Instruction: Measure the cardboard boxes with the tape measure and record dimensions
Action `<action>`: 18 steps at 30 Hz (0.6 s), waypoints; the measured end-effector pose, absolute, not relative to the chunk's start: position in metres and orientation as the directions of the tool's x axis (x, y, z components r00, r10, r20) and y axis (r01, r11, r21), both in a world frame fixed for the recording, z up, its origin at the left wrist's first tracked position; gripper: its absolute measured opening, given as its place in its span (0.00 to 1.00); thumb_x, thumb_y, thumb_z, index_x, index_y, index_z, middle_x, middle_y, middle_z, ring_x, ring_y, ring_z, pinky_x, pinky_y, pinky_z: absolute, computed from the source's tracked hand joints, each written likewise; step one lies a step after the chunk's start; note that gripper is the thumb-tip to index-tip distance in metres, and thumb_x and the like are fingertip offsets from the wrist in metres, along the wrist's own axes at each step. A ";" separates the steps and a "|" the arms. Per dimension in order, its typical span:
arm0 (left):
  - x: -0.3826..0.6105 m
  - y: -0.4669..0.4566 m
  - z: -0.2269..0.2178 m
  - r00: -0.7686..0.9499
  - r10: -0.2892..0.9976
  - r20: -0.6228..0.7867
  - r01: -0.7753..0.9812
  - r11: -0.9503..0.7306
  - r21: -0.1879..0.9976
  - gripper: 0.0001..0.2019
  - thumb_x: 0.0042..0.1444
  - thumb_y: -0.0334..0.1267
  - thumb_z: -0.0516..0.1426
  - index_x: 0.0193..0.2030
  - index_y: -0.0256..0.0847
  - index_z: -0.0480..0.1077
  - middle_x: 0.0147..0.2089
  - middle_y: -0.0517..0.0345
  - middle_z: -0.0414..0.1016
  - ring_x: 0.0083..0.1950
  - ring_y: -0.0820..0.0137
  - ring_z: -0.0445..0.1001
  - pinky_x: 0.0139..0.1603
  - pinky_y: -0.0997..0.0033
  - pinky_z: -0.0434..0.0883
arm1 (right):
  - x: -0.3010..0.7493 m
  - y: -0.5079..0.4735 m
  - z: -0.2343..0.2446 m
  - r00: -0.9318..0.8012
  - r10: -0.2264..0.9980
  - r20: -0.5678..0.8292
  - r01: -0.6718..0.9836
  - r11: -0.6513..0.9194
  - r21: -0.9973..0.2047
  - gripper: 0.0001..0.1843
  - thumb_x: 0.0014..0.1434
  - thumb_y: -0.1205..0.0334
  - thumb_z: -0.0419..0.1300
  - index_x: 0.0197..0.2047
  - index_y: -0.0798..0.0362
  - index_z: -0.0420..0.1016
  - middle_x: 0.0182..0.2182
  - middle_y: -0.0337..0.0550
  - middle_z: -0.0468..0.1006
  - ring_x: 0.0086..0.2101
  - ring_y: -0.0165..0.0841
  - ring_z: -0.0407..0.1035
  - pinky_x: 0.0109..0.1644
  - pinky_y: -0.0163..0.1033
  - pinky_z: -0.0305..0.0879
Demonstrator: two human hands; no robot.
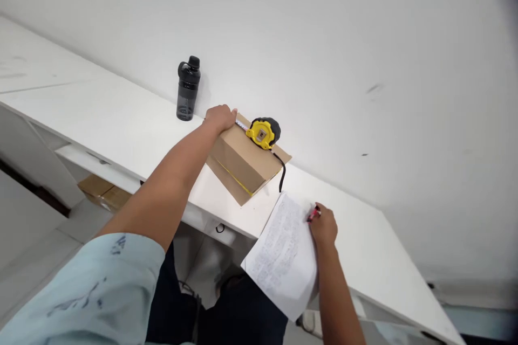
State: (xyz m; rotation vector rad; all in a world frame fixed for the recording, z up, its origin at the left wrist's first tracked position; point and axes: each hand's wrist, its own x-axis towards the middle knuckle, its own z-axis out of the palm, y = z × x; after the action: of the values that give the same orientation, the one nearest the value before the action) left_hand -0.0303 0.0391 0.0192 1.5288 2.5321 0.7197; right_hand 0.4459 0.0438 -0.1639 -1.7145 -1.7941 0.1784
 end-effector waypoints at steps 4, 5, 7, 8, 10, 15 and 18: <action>-0.025 0.032 0.019 -0.491 0.862 0.131 0.781 0.368 0.504 0.30 0.76 0.54 0.47 0.65 0.31 0.75 0.68 0.30 0.76 0.69 0.45 0.76 0.66 0.53 0.71 | 0.434 0.047 -0.135 0.111 0.918 0.382 0.791 0.151 -0.592 0.36 0.56 0.44 0.56 0.65 0.48 0.73 0.61 0.61 0.76 0.59 0.58 0.74 0.62 0.62 0.73; -0.025 0.031 0.019 -0.482 0.867 0.126 0.781 0.360 0.510 0.29 0.76 0.53 0.47 0.64 0.31 0.75 0.68 0.30 0.77 0.68 0.45 0.76 0.65 0.54 0.72 | 0.423 0.045 -0.122 0.123 0.905 0.408 0.737 0.192 -0.648 0.37 0.58 0.41 0.57 0.67 0.47 0.71 0.64 0.61 0.74 0.59 0.57 0.75 0.61 0.61 0.75; -0.024 0.030 0.019 -0.470 0.875 0.116 0.782 0.352 0.514 0.28 0.76 0.51 0.47 0.63 0.31 0.76 0.67 0.31 0.77 0.67 0.45 0.77 0.64 0.54 0.73 | 0.390 0.038 -0.091 0.107 0.888 0.447 0.562 0.317 -0.764 0.39 0.61 0.35 0.58 0.70 0.46 0.67 0.65 0.58 0.74 0.58 0.50 0.77 0.57 0.55 0.78; -0.024 0.029 0.018 -0.470 0.875 0.113 0.782 0.354 0.513 0.27 0.76 0.51 0.47 0.63 0.30 0.76 0.67 0.30 0.77 0.67 0.45 0.77 0.63 0.54 0.73 | 0.370 0.035 -0.073 0.067 0.880 0.471 0.468 0.389 -0.794 0.40 0.63 0.32 0.57 0.69 0.47 0.66 0.63 0.57 0.76 0.56 0.47 0.78 0.55 0.53 0.79; -0.025 0.029 0.018 -0.485 0.867 0.112 0.778 0.369 0.509 0.28 0.77 0.51 0.47 0.62 0.31 0.76 0.67 0.31 0.77 0.67 0.45 0.77 0.63 0.54 0.73 | 0.326 0.030 -0.039 -0.095 0.845 0.526 0.382 0.519 -0.765 0.38 0.63 0.30 0.58 0.66 0.47 0.69 0.63 0.56 0.77 0.57 0.45 0.78 0.58 0.52 0.78; -0.028 0.027 0.016 -0.486 0.856 0.176 0.813 0.369 0.451 0.28 0.78 0.51 0.44 0.63 0.33 0.75 0.65 0.34 0.79 0.66 0.49 0.78 0.64 0.57 0.72 | 0.235 0.047 0.005 -0.301 0.783 0.545 0.412 0.622 -0.666 0.44 0.63 0.28 0.59 0.73 0.46 0.66 0.74 0.54 0.65 0.69 0.48 0.65 0.67 0.56 0.70; -0.029 0.025 0.015 -0.479 0.858 0.188 0.836 0.379 0.397 0.28 0.79 0.51 0.43 0.62 0.34 0.76 0.64 0.36 0.80 0.65 0.51 0.78 0.62 0.58 0.73 | 0.209 0.063 -0.001 -0.335 0.831 0.445 0.440 0.555 -0.706 0.50 0.61 0.26 0.59 0.76 0.48 0.64 0.73 0.58 0.66 0.67 0.50 0.67 0.69 0.57 0.67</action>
State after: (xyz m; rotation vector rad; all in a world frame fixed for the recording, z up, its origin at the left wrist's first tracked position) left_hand -0.0287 0.0247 0.0147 1.5775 2.5679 0.6932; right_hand 0.2087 0.0633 -0.0012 -1.0245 -1.9687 0.6017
